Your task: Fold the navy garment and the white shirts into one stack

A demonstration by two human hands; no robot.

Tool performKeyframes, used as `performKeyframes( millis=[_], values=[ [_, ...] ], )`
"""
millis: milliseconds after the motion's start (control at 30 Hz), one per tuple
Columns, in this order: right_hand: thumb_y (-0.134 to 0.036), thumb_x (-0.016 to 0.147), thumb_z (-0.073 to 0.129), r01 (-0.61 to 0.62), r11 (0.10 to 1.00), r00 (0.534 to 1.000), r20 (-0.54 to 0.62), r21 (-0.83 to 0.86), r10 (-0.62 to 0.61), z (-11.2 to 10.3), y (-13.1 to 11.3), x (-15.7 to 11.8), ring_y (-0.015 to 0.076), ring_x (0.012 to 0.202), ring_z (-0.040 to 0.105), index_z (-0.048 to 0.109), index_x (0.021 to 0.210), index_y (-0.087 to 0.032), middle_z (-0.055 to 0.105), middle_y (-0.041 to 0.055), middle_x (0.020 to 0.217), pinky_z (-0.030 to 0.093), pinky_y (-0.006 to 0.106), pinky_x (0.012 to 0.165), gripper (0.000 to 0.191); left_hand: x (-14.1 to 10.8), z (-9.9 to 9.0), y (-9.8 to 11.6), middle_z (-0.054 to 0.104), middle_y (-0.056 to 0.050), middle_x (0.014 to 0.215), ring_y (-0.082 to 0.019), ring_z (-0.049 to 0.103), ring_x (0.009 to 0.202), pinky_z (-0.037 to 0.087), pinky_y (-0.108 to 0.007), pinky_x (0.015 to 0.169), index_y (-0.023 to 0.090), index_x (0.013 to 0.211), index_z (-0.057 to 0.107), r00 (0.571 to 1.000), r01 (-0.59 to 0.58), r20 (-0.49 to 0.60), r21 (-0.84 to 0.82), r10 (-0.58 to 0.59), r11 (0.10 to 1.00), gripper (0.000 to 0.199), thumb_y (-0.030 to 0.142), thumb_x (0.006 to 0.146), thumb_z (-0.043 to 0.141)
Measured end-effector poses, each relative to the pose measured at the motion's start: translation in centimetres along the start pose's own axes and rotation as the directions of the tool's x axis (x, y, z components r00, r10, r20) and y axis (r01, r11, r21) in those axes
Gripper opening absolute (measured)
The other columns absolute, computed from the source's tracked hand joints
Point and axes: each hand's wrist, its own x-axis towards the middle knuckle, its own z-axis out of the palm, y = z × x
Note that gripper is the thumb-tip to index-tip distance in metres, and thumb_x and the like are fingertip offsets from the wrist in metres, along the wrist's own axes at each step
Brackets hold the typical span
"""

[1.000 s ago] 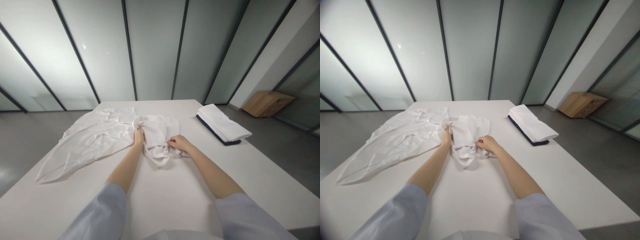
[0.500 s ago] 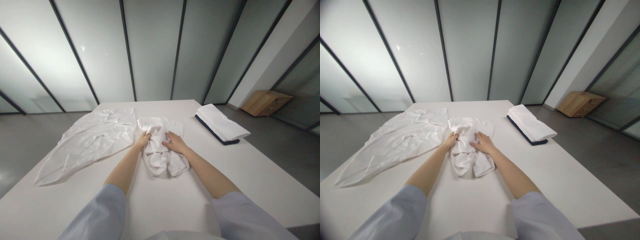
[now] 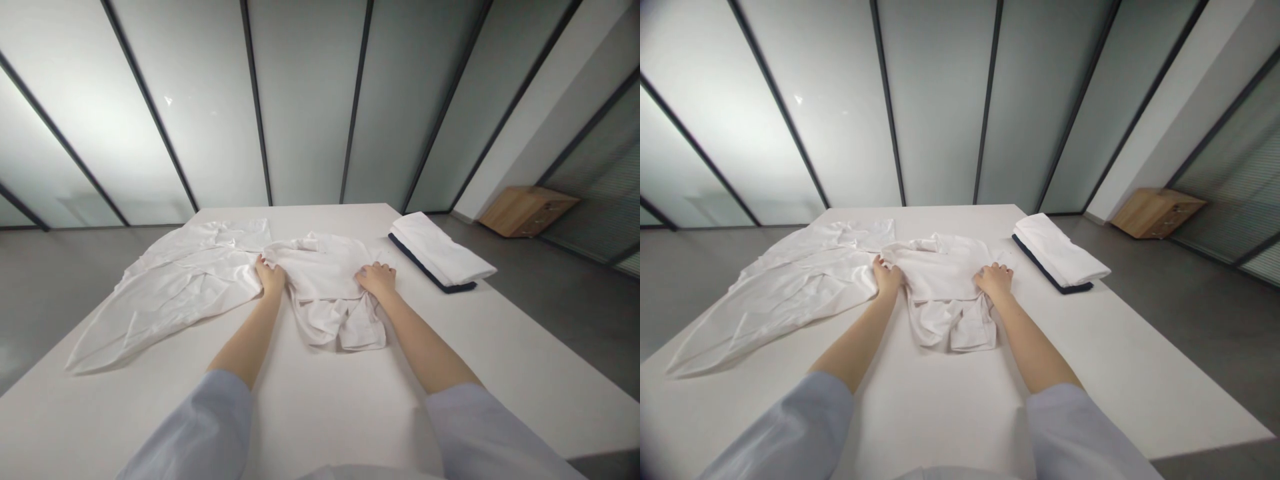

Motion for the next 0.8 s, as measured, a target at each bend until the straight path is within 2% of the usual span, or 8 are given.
performKeyframes(
  millis=[100,200,267,333,500,633,700,800],
  values=[
    [-0.035,0.082,0.056,0.088,0.996,0.996,-0.029,0.034,-0.087,0.3,0.5,0.2,0.0337,0.115,0.051,0.075,0.088,-0.021,0.064,0.0147,0.111,0.038,0.045,0.092,0.025,-1.6,-0.5,1.6,0.028,-0.016,0.152,-0.026,0.025,0.142,0.025,-0.043,0.114,0.015,0.145,0.027,0.975,-0.189,-0.083,0.167,0.205,0.968,0.069,0.018,0.079,0.048],
    [-0.028,0.083,0.054,0.239,0.963,0.970,0.009,0.127,-0.243,0.3,0.2,0.4,0.0261,0.114,0.054,0.073,0.077,-0.022,0.069,0.0079,0.101,0.041,0.034,0.091,0.021,-2.8,-0.4,3.0,0.035,-0.009,0.151,-0.025,0.024,0.142,0.020,-0.046,0.115,0.022,0.136,0.044,0.904,-0.421,0.185,0.228,0.386,0.878,0.055,0.021,0.082,0.049],
    [-0.029,0.086,0.049,0.280,0.944,0.954,0.063,0.173,-0.295,0.0,-0.3,0.3,0.0225,0.096,0.063,0.071,0.072,-0.021,0.071,0.0070,0.087,0.043,0.028,0.080,0.027,-2.9,0.0,3.3,0.054,-0.011,0.136,-0.027,0.038,0.135,0.024,-0.046,0.112,0.022,0.122,0.058,0.845,-0.473,0.395,0.241,0.360,0.847,0.038,0.026,0.087,0.045],
    [-0.035,0.091,0.043,0.278,0.942,0.950,0.089,0.188,-0.298,-0.5,-0.9,0.1,0.0205,0.080,0.065,0.069,0.069,-0.020,0.071,0.0081,0.079,0.042,0.027,0.071,0.037,-2.6,0.3,3.1,0.066,-0.014,0.116,-0.029,0.053,0.120,0.033,-0.045,0.105,0.019,0.109,0.064,0.832,-0.427,0.499,0.295,0.243,0.855,0.033,0.032,0.091,0.039],
    [-0.041,0.094,0.042,0.269,0.944,0.948,0.119,0.190,-0.294,-1.5,-2.5,-1.0,0.0214,0.079,0.066,0.069,0.085,-0.020,0.072,0.0095,0.083,0.042,0.027,0.067,0.035,-1.8,-0.2,2.4,0.068,-0.015,0.102,-0.029,0.064,0.099,0.046,-0.037,0.085,0.015,0.119,0.054,0.937,-0.224,0.338,0.398,0.085,0.890,0.037,0.035,0.089,0.045],
    [-0.033,0.085,0.057,0.312,0.926,0.936,0.097,0.213,-0.338,-1.1,-3.3,-1.7,0.0236,0.089,0.066,0.061,0.117,-0.018,0.071,0.0102,0.099,0.046,0.030,0.076,0.035,-2.1,-0.9,2.6,0.060,-0.016,0.119,-0.029,0.061,0.105,0.048,-0.037,0.084,0.016,0.138,0.037,0.958,-0.237,0.237,0.337,0.162,0.911,0.059,0.026,0.082,0.055],
    [-0.023,0.082,0.057,0.429,0.872,0.897,0.007,0.236,-0.443,-0.6,-3.4,-1.8,0.0233,0.108,0.061,0.058,0.123,-0.018,0.064,0.0114,0.121,0.044,0.032,0.089,0.041,-2.1,-1.0,2.8,0.048,-0.015,0.137,-0.029,0.052,0.119,0.046,-0.037,0.091,0.020,0.140,0.038,0.925,-0.362,0.244,0.323,0.293,0.874,0.062,0.021,0.081,0.055],
    [-0.012,0.081,0.051,0.587,0.768,0.802,-0.057,0.258,-0.594,0.4,-3.4,-1.6,0.0213,0.126,0.048,0.061,0.121,-0.019,0.055,0.0091,0.135,0.037,0.034,0.104,0.042,-2.1,-0.8,2.8,0.052,-0.008,0.136,-0.027,0.043,0.127,0.038,-0.039,0.102,0.024,0.121,0.060,0.804,-0.564,0.424,0.320,0.417,0.761,0.042,0.015,0.081,0.050]
  ],
)
